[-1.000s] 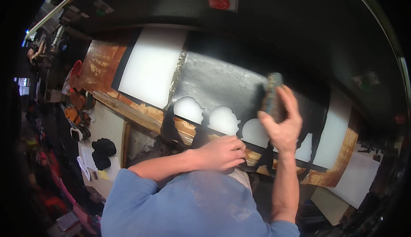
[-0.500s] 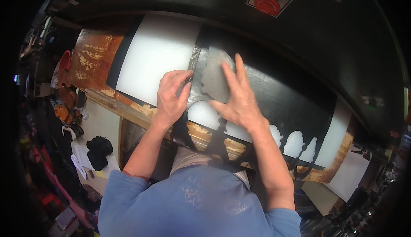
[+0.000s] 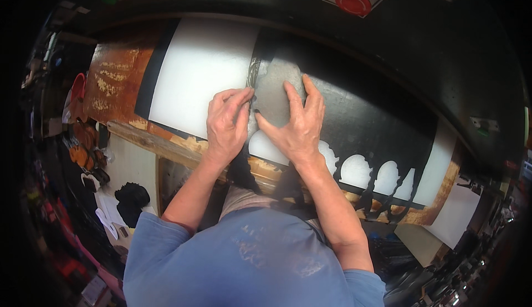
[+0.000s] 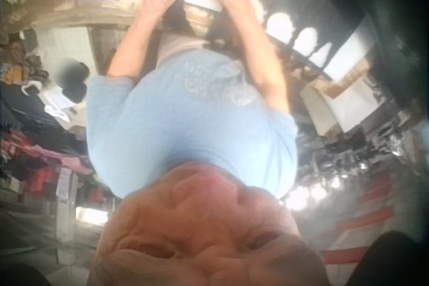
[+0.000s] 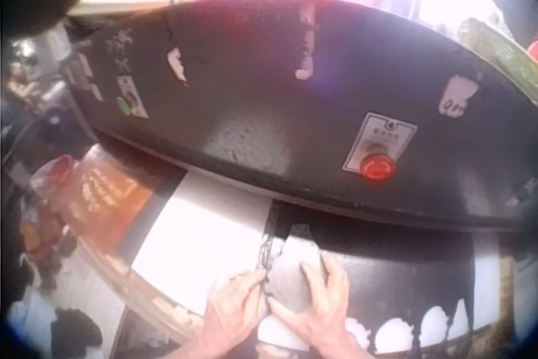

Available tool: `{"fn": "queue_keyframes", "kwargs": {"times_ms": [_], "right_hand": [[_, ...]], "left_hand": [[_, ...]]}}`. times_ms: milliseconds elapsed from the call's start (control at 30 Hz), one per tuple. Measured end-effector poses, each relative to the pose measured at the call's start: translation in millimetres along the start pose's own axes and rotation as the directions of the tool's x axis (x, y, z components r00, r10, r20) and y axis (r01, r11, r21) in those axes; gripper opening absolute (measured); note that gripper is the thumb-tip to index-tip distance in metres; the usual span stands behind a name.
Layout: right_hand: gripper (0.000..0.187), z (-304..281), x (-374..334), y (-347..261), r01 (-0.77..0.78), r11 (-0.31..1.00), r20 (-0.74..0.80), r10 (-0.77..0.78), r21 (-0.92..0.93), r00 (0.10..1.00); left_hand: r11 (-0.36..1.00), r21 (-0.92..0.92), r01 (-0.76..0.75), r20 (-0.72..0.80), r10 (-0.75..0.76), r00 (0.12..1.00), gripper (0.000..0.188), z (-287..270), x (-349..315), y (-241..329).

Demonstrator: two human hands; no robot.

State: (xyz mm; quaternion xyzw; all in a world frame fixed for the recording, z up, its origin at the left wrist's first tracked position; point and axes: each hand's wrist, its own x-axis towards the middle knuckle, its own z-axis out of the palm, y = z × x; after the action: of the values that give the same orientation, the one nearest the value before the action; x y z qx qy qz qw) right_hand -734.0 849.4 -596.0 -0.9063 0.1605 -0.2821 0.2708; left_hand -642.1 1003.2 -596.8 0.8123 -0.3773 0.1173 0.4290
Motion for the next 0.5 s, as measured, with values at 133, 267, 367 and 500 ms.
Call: {"fn": "queue_keyframes", "kwargs": {"times_ms": [133, 267, 367, 500], "right_hand": [[0.088, 1, 1, 1, 0.013, 1.000, -0.009, -0.013, -0.013, 1.000], [0.096, -5, 2, 0, 0.021, 1.000, 0.046, -0.022, 0.019, 0.999], [0.104, -24, -4, 10, -0.014, 0.993, 0.161, -0.006, 0.118, 0.987], [0.067, -74, -27, 36, 0.018, 0.974, -0.092, 0.003, 0.224, 0.996]], "left_hand": [[0.998, -0.052, 0.033, -0.024, -0.034, 0.999, 0.047, 1, -2, 0], [0.971, -0.190, 0.149, -0.086, -0.167, 0.982, 0.044, -5, -5, -1], [0.940, -0.261, 0.220, -0.085, -0.250, 0.965, 0.029, -18, -13, 7], [0.921, -0.384, 0.065, 0.145, -0.010, 0.989, 0.006, -34, -56, 54]]}}
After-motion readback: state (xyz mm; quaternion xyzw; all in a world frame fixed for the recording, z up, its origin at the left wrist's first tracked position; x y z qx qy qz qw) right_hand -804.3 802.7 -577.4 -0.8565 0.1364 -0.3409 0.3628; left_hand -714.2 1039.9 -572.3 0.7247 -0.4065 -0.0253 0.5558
